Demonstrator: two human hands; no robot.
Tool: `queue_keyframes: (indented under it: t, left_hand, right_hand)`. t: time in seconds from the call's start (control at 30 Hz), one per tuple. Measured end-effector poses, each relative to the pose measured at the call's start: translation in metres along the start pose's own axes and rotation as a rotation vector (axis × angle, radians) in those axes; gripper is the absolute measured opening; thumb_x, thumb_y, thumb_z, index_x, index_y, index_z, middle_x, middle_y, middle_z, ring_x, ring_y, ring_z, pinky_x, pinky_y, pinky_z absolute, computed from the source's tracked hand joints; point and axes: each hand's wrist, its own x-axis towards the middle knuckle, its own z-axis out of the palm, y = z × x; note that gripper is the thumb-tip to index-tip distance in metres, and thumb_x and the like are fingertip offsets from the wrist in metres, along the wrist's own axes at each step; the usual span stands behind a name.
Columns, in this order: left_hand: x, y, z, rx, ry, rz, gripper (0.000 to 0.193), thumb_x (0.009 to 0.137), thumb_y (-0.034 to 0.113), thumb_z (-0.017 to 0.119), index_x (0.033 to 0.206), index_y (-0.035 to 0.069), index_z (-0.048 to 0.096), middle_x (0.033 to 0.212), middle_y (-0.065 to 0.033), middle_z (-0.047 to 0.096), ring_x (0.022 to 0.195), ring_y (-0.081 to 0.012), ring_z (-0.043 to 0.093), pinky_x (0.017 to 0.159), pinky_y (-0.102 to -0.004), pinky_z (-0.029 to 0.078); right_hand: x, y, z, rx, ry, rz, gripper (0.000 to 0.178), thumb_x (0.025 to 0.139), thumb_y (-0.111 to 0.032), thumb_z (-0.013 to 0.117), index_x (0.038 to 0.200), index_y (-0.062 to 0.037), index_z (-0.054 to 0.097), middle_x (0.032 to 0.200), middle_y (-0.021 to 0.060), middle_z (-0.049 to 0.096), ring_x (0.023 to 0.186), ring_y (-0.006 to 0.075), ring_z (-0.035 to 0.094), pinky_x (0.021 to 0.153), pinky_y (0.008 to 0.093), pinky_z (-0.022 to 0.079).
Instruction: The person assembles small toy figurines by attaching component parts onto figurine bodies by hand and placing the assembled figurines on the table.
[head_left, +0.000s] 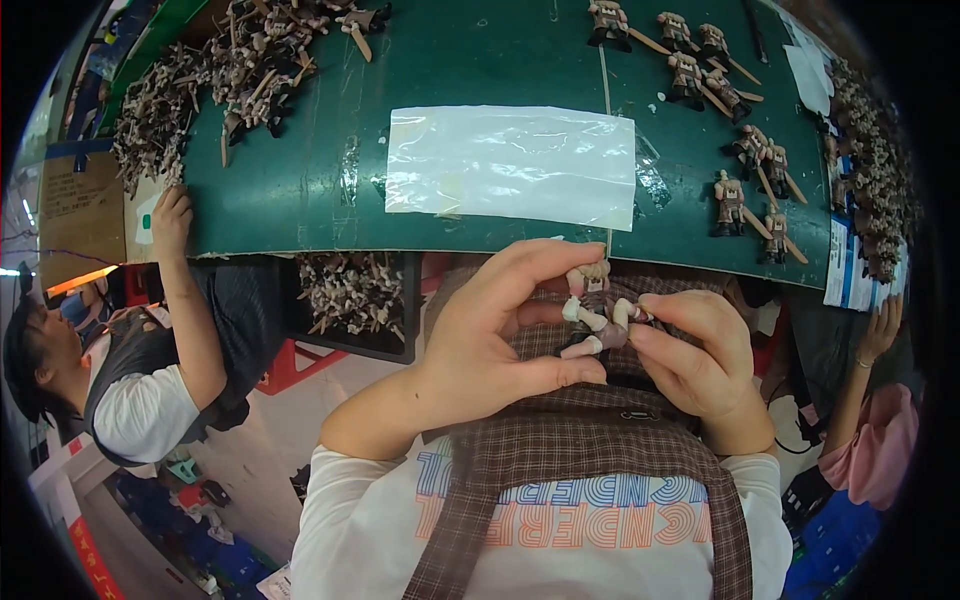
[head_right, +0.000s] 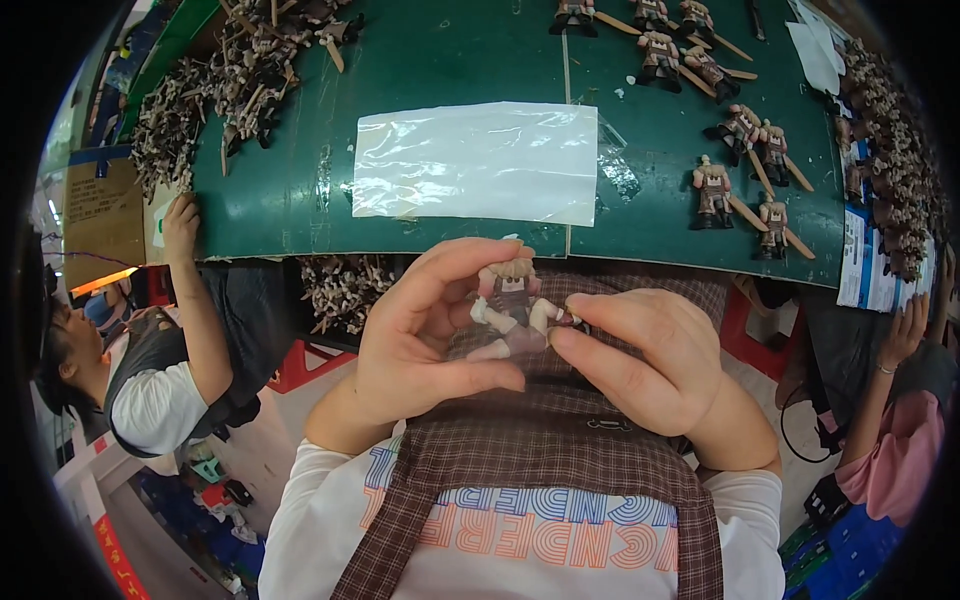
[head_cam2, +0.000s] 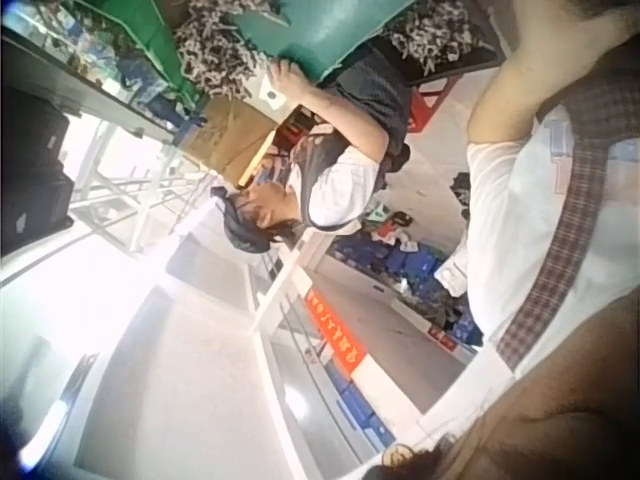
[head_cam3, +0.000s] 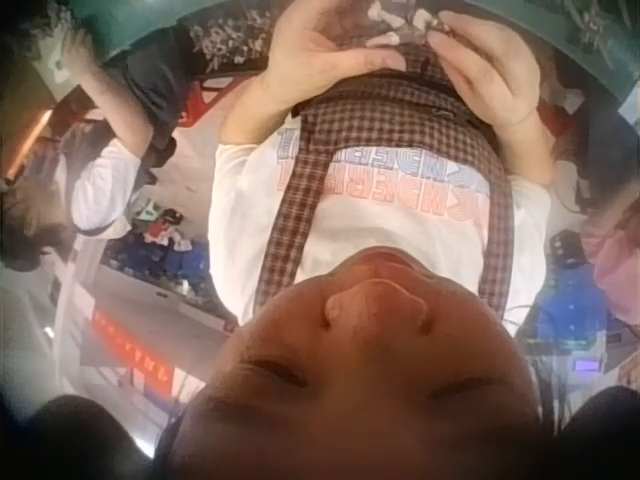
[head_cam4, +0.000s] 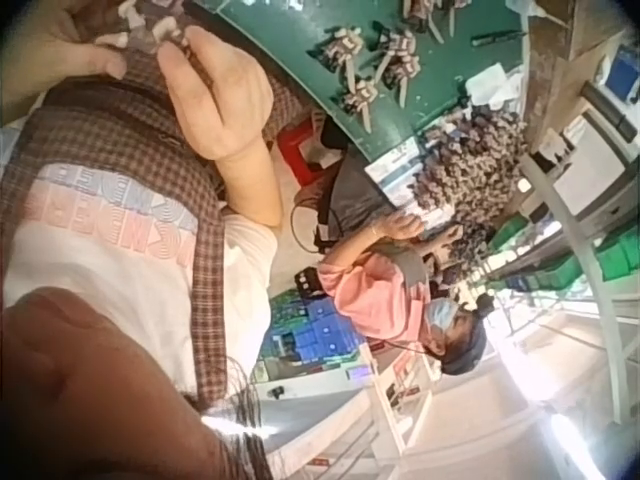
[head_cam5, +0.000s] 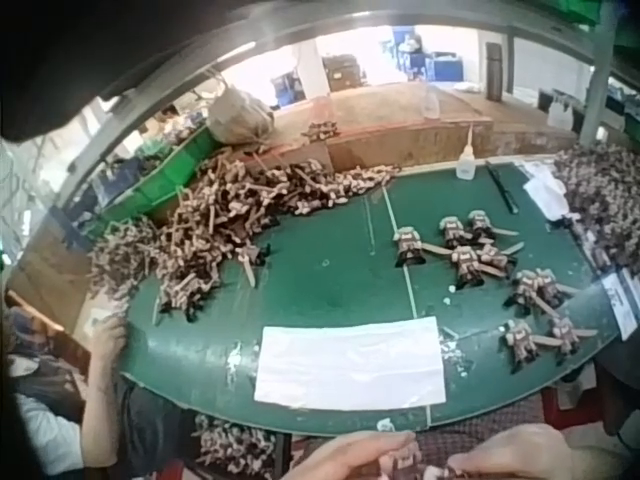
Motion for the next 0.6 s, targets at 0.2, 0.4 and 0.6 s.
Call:
queue_keyframes:
  t: [0.2,0.4,0.6]
  left_hand:
    - [-0.002,-0.019,-0.006,-0.414,-0.126,0.117,0.053,0.095,0.014,0.061,0.141,-0.004,0.042,0.132,-0.0141,0.052,0.12,-0.0219,0.055,0.098,-0.0348,0.048]
    - [0.002,-0.019,0.005,-0.273,0.196,0.278,0.031,0.087,-0.005,0.064,0.117,-0.005,0.063,0.103,-0.0103,0.065,0.089,-0.0122,0.067,0.081,-0.0236,0.055]
    - [0.007,-0.035,0.0,-0.608,0.299,0.278,0.034,0.093,-0.005,0.056,0.127,-0.005,0.055,0.11,-0.0114,0.062,0.096,-0.0156,0.063,0.082,-0.026,0.055]
  right_hand:
    - [-0.019,-0.012,-0.002,-0.089,-0.049,0.152,0.036,0.069,0.004,0.077,0.102,-0.0082,0.068,0.106,0.0149,0.066,0.091,0.0309,0.065,0.077,0.0399,0.053]
    - [-0.006,-0.005,0.007,-0.132,0.016,0.007,0.025,0.082,0.013,0.067,0.105,0.0047,0.064,0.109,0.0231,0.062,0.094,0.036,0.066,0.082,0.0408,0.056]
    - [0.024,0.005,0.022,-0.144,-0.029,-0.014,0.025,0.084,0.012,0.066,0.108,0.0055,0.064,0.11,0.02,0.063,0.096,0.0315,0.065,0.084,0.0365,0.054]
